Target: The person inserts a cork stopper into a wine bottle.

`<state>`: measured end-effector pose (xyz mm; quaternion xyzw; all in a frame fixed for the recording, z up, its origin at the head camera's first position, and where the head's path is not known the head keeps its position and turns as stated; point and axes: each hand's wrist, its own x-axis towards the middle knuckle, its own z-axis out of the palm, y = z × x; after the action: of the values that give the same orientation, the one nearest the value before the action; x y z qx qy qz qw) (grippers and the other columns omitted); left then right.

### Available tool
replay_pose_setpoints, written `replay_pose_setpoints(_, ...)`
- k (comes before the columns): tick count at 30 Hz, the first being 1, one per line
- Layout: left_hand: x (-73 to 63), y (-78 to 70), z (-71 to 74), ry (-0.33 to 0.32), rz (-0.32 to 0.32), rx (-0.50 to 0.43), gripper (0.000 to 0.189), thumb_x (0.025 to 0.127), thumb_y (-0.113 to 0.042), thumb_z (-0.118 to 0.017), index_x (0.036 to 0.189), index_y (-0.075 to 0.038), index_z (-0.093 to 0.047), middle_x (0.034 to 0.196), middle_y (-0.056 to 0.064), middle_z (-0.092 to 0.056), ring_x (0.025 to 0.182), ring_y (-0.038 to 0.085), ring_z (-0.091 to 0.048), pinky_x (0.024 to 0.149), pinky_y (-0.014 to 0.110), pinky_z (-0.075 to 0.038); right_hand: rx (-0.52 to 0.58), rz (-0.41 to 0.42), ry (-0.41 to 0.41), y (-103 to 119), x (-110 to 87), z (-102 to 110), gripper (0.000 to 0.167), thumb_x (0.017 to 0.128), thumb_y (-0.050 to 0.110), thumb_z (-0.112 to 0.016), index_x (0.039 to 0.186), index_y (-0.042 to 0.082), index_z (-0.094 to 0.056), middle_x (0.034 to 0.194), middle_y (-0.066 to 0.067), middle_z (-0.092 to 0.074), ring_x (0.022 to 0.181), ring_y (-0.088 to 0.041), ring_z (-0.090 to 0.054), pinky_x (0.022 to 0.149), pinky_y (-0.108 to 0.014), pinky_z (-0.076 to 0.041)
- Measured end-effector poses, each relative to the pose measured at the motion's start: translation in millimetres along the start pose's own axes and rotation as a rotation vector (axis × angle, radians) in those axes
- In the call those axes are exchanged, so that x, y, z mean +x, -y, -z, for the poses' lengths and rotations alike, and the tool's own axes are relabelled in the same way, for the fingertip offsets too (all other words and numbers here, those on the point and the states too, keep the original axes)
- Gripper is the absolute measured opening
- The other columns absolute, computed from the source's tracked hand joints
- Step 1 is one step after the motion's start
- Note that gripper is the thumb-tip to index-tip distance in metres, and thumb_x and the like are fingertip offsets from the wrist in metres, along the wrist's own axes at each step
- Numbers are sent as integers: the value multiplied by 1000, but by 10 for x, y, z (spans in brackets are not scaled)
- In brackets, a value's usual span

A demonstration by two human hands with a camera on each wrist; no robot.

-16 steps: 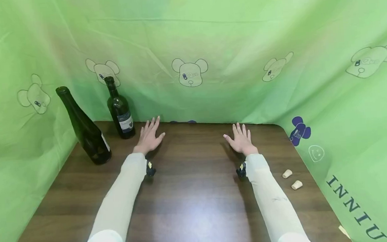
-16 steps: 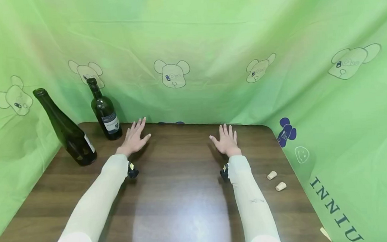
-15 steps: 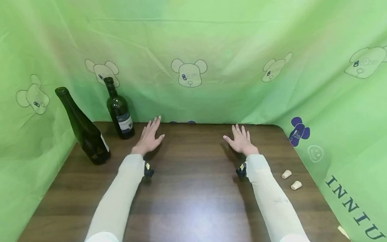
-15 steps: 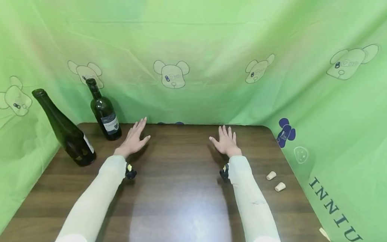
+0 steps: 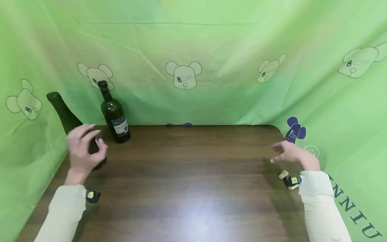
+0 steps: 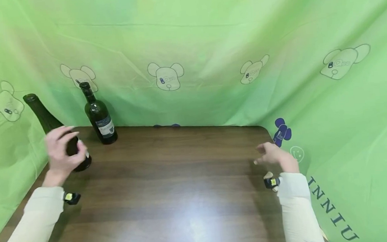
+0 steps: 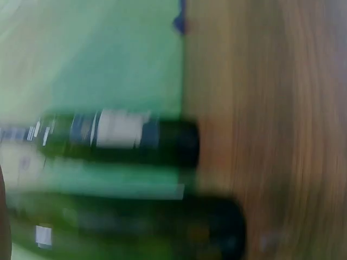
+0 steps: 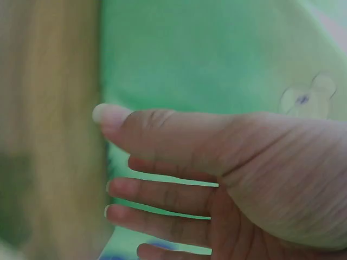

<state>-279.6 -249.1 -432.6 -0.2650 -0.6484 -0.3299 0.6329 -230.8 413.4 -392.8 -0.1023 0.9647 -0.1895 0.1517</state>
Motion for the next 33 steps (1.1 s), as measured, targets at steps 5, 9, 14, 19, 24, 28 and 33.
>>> replay_pose_setpoints(5, 103, 33, 377, -204, 392, 34, 54, 67, -22, -75, 111, 1, -52, 125, 15, -52, 121, 28, -45, 108, 35, -30, 26, -68, 7, -290, -172, -245, 78, 78, 14, -84, 134, -23, -45, 129, -42, -54, 115, -57, -55, 97, -63, -48)
replay_pose_setpoints(9, 24, 134, 492, -165, 687, -37, 82, 68, -15, -85, 135, -5, -38, 136, 5, -43, 124, 20, -41, 102, 26, -30, 41, -92, -12, -376, -214, -373, 74, 75, 9, -85, 130, -24, -47, 122, -40, -59, 110, -54, -59, 95, -61, -50)
replay_pose_setpoints(14, -191, 344, 512, 50, 1014, -90, 91, 77, -13, -85, 148, -22, -28, 137, -3, -43, 124, 14, -44, 103, 25, -33, 54, -69, -30, -422, -252, -446, 59, 75, 2, -82, 122, -22, -55, 113, -36, -65, 102, -47, -65, 92, -59, -52)
replay_pose_setpoints(19, -346, 486, 494, 230, 1129, 2, 71, 82, -24, -83, 142, -25, -44, 122, -14, -49, 114, 7, -47, 100, 25, -36, 22, -46, -68, -511, -271, -521, 41, 74, -5, -78, 112, -16, -66, 97, -23, -71, 87, -29, -66, 82, -50, -56)
replay_pose_setpoints(24, -455, 562, 401, 146, 1029, -16, 54, 80, -17, -82, 128, -20, -56, 109, -15, -55, 103, 4, -51, 92, 21, -38, 24, -72, -82, -590, -296, -545, 29, 77, 1, -80, 102, -12, -70, 83, -9, -72, 76, -17, -63, 73, -38, -54)
replay_pose_setpoints(28, -483, 581, 371, 106, 980, -29, 54, 78, -12, -82, 126, -17, -59, 108, -15, -56, 103, 4, -52, 92, 20, -38, 30, -92, -75, -597, -312, -551, 30, 77, 7, -84, 99, -9, -72, 80, -5, -71, 75, -15, -62, 72, -36, -53)
replay_pose_setpoints(33, -397, 587, 374, 167, 1046, 18, 58, 79, -16, -82, 131, -15, -58, 109, -16, -54, 103, 3, -51, 93, 21, -38, 41, -86, -77, -609, -306, -566, 24, 76, 9, -87, 92, -4, -74, 79, -3, -72, 74, -14, -63, 71, -34, -52)
